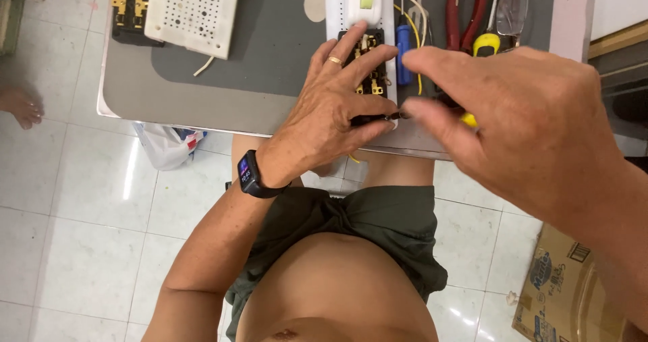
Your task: The person uses a screwdriver to unscrew and remove the faceplate of a white electrical outlet. They then manipulate the internal wiring and components, using the screwdriver to tighten connections on the metal terminals inside the device.
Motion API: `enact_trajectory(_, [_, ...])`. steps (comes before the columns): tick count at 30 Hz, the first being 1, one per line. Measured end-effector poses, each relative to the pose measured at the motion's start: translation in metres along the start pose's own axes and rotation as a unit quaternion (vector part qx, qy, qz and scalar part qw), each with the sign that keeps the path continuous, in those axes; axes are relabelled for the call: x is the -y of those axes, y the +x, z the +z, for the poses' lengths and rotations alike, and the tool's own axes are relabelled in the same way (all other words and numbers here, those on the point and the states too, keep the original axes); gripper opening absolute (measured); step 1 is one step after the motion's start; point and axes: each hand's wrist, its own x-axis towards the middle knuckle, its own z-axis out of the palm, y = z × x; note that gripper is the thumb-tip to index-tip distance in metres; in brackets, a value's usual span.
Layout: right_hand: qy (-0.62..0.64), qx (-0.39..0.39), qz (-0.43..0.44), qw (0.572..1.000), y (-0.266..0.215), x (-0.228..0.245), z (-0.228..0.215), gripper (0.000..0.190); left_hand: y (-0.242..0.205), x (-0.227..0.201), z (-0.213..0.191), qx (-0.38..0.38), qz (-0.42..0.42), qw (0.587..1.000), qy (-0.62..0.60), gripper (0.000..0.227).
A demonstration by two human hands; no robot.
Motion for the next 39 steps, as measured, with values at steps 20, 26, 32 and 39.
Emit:
enact_trajectory(20, [-0.02,-0.135,0.013,0.991,0.012,0.01,0.011,0.012,0.004,-0.004,-0.001,-0.019,0.019,1.0,-0.003,0.019])
enact_trajectory(26, [0.09,-0.105,-0.001,0.99,0.01,0.012,0.006,0.032,0.001,-0.003,-0.002,-0.009,-0.017,0.999,-0.045,0.039])
enact_trajectory(32, [0.078,-0.123,0.018,0.989,0.006,0.012,0.007,0.043,0.002,-0.004,0.002,-0.017,-0.015,1.0,-0.012,0.015])
enact_trajectory(39, [0.054,-0.157,0.035,0.985,0.0,0.015,0.008,0.025,0.003,-0.005,0.008,-0.037,0.014,0.998,0.042,0.015])
